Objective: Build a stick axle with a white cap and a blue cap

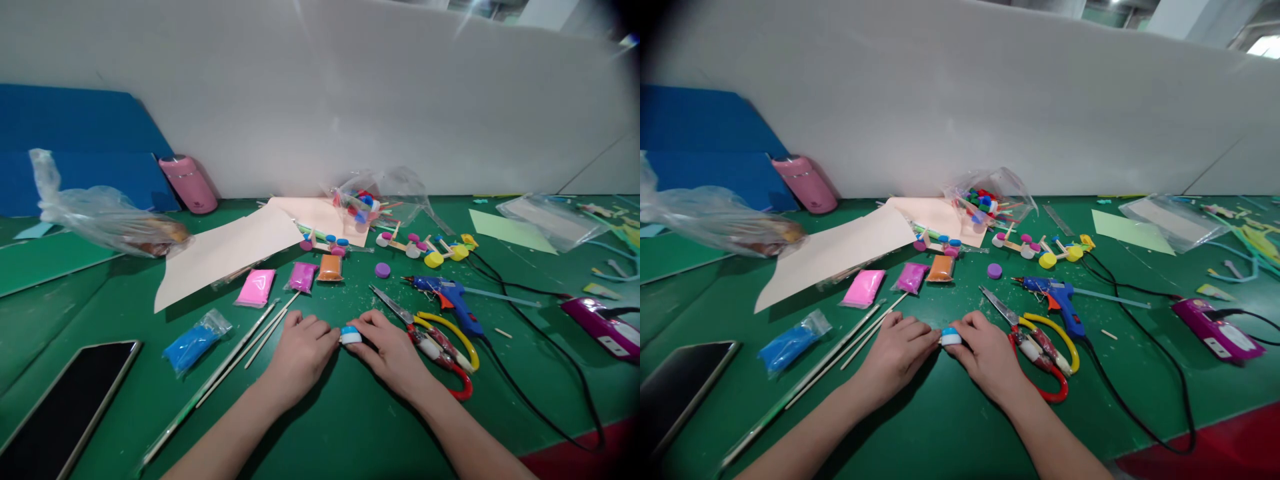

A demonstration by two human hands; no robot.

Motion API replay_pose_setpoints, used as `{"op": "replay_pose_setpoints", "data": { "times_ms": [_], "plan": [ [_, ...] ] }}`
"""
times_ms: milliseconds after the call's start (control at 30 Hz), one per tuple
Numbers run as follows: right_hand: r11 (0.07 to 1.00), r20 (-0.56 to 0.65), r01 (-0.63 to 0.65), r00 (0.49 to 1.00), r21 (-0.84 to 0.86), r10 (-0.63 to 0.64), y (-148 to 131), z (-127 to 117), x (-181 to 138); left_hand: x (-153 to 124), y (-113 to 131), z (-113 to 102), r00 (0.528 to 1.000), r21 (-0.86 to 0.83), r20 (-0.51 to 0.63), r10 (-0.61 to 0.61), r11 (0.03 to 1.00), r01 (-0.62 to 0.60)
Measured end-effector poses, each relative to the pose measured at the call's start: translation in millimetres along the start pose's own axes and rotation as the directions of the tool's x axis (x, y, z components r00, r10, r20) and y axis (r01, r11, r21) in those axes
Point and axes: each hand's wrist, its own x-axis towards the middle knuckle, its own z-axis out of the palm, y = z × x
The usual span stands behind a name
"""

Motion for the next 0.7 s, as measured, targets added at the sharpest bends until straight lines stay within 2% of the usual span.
{"op": "replay_pose_setpoints", "data": {
  "times_ms": [500, 700],
  "plan": [
    [1.0, -0.029, 0.002, 1.0, 0.016, -0.001, -0.5, 1.2, -1.2, -0.1, -1.4, 2.9, 1.0, -0.024, -0.014, 0.001, 1.0, -0.001],
    [0.998, -0.056, 0.0, 0.998, 0.058, 0.003, 1.2, 1.5, -2.5, -3.5, -2.6, -3.1, 0.999, -0.062, -0.036, -0.03, 0.998, 0.028]
  ]
}}
